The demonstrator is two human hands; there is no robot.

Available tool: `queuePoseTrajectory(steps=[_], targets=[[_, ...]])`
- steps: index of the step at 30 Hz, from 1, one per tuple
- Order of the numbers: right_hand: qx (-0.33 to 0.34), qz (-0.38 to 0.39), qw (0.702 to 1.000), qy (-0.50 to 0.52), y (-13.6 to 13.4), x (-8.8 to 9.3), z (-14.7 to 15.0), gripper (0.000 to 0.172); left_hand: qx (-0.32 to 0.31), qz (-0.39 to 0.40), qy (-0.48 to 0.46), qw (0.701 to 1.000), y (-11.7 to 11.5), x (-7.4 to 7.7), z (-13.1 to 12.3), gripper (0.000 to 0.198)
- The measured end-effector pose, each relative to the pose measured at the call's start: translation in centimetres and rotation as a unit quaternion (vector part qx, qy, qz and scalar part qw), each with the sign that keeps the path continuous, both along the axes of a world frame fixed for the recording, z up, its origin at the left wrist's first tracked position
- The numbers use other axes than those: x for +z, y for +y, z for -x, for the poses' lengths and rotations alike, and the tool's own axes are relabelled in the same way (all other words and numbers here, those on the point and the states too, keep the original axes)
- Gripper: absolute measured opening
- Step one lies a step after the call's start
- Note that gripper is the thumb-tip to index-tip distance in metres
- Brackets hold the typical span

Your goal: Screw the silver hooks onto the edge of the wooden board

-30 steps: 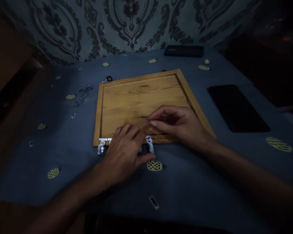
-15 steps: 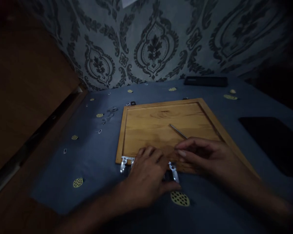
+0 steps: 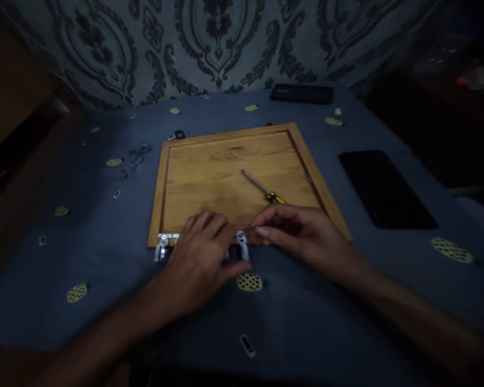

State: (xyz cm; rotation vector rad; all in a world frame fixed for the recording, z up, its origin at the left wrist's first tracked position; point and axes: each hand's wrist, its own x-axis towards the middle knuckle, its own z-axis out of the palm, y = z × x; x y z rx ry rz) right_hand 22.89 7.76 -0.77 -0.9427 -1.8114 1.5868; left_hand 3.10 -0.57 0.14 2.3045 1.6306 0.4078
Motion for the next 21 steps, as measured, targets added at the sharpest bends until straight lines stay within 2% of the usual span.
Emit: queuePoseTrajectory(steps=[5,10,15,21], targets=[[0.015,-0.055,0.998,-0.023,-0.26,0.18,-0.20,0.021,0.000,-0.030,-0.009,1.000,-0.15,-0.09,-0.01,0.039],[0.029,-0.083,0.995,-0.035,-0.62,-0.01,0.01,0.008,-0.004,-0.029,-0.004,1.000,-0.21,-0.10,0.04,0.041],[0.027,-0.061,0.997,-0.048,-0.84,-0.31,0.30,0.005,-0.004,-0.033,0.005,0.999,-0.20,-0.12,-0.05,0.043],[0.035,-0.040,0.997,-0.058,-0.90,-0.35,0.37,0.014,-0.009,-0.044,0.001,0.999,-0.24,-0.15,-0.08,0.043]])
